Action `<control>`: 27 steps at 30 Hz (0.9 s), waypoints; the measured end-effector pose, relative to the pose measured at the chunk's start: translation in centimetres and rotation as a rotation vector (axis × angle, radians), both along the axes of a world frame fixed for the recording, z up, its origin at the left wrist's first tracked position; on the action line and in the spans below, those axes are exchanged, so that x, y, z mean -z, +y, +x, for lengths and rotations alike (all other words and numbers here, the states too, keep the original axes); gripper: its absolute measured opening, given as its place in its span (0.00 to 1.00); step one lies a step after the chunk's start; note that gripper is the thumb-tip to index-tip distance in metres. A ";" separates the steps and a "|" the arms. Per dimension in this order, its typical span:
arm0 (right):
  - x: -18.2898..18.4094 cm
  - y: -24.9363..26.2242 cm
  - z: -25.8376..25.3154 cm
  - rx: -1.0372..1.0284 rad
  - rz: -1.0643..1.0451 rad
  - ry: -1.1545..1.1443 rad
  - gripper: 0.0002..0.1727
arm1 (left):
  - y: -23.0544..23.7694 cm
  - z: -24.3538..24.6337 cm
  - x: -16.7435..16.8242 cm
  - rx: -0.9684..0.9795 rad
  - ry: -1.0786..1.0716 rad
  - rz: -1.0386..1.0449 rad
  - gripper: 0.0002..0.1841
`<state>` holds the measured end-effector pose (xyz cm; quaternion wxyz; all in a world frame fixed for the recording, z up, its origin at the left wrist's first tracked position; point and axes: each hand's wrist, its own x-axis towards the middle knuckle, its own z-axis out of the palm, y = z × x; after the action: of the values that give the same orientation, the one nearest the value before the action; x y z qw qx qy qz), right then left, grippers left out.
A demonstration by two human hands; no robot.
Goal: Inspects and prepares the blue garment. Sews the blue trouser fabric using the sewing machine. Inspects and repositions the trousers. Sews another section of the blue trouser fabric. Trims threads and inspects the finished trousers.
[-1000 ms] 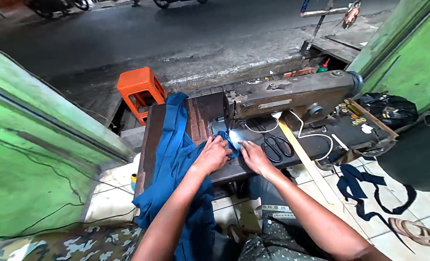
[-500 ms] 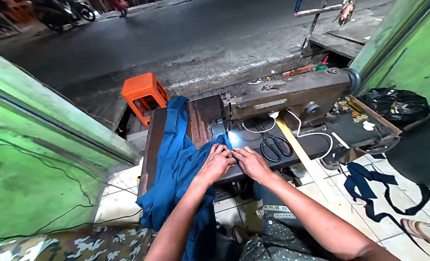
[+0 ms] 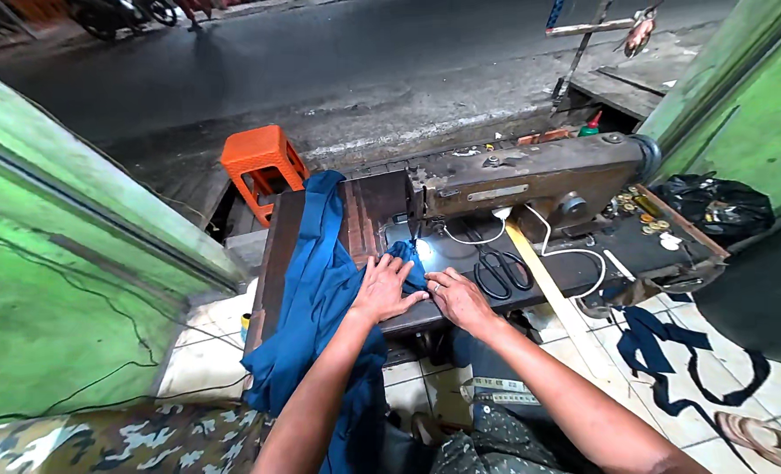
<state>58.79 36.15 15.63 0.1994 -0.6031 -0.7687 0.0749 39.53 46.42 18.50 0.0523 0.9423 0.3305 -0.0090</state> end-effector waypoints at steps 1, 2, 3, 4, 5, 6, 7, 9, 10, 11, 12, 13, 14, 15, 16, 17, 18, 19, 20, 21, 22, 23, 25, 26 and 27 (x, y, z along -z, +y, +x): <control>0.2 0.0 0.0 0.001 0.018 -0.001 0.17 | 0.1 -0.2 0.4 0.011 -0.030 -0.004 0.43; 0.3 0.0 0.1 0.001 0.031 0.001 0.17 | 0.2 -0.4 0.8 0.032 -0.067 0.005 0.39; 0.3 0.0 0.1 0.000 0.045 0.001 0.17 | 0.3 -0.6 1.2 0.051 -0.098 0.017 0.37; 0.4 0.0 0.1 -0.002 0.053 0.000 0.17 | 0.3 -0.7 1.4 0.063 -0.122 0.023 0.35; 0.4 0.0 0.1 -0.001 0.062 -0.002 0.17 | 0.3 -0.7 1.5 0.067 -0.129 0.015 0.35; 0.4 0.0 0.1 0.000 0.071 -0.002 0.16 | 0.3 -0.7 1.5 0.066 -0.129 0.006 0.34; 0.5 0.0 0.0 0.001 0.074 0.001 0.16 | 0.3 -0.7 1.6 0.065 -0.130 0.006 0.34; 0.6 0.2 0.0 0.006 0.088 -0.002 0.16 | 0.6 -0.7 1.7 0.062 -0.136 0.028 0.35; 0.5 0.3 -0.1 0.011 0.080 -0.009 0.16 | 0.7 -0.7 1.8 0.061 -0.134 0.036 0.35; 0.3 0.3 -0.1 0.017 0.063 -0.017 0.17 | 0.8 -0.6 1.8 0.059 -0.129 0.042 0.35; 0.1 0.4 -0.2 0.024 0.035 -0.027 0.17 | 1.0 -0.6 1.9 0.055 -0.131 0.052 0.35; -0.2 0.6 -0.4 0.033 -0.002 -0.036 0.18 | 1.2 -0.6 1.9 0.045 -0.130 0.058 0.35; -0.5 0.7 -0.5 0.043 -0.035 -0.046 0.19 | 1.4 -0.5 2.0 0.034 -0.125 0.052 0.35; -0.8 0.9 -0.6 0.053 -0.072 -0.051 0.19 | 1.6 -0.5 2.0 0.023 -0.123 0.045 0.35; -0.9 1.1 -0.7 0.064 -0.095 -0.059 0.20 | 1.8 -0.4 2.0 0.015 -0.125 0.041 0.34; -0.9 1.3 -0.8 0.072 -0.103 -0.066 0.20 | 2.0 -0.4 2.1 0.012 -0.134 0.041 0.33; -0.8 1.5 -0.7 0.078 -0.110 -0.072 0.21 | 2.3 -0.5 2.2 0.011 -0.157 0.047 0.32; -0.9 1.7 -0.7 0.083 -0.127 -0.076 0.21 | 2.7 -0.5 2.2 0.012 -0.177 0.043 0.29; -1.0 1.9 -0.7 0.088 -0.153 -0.080 0.21 | 3.0 -0.4 1.9 0.014 -0.188 0.048 0.26; -1.2 2.1 -0.8 0.095 -0.174 -0.082 0.21 | 3.5 -0.4 1.4 0.021 -0.185 0.071 0.23; -1.4 2.3 -0.8 0.103 -0.187 -0.081 0.22 | 3.9 -0.2 0.5 0.028 -0.155 0.103 0.21; -1.5 2.4 -0.8 0.110 -0.190 -0.076 0.22 | 4.2 -0.1 -0.5 0.040 -0.112 0.129 0.18; -1.2 2.5 -0.7 0.122 -0.176 -0.038 0.22 | 4.4 0.1 -2.1 0.092 -0.074 0.184 0.12; -1.1 2.6 -0.6 0.128 -0.173 -0.010 0.21 | 4.1 0.0 -2.8 0.124 -0.073 0.201 0.09; -1.0 2.6 -0.4 0.133 -0.175 0.020 0.22 | 3.6 -0.1 -3.4 0.164 -0.094 0.208 0.08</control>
<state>58.38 38.76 16.59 0.1581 -0.6672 -0.7153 0.1346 39.43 50.04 21.87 -0.0314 0.9659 0.2488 0.0651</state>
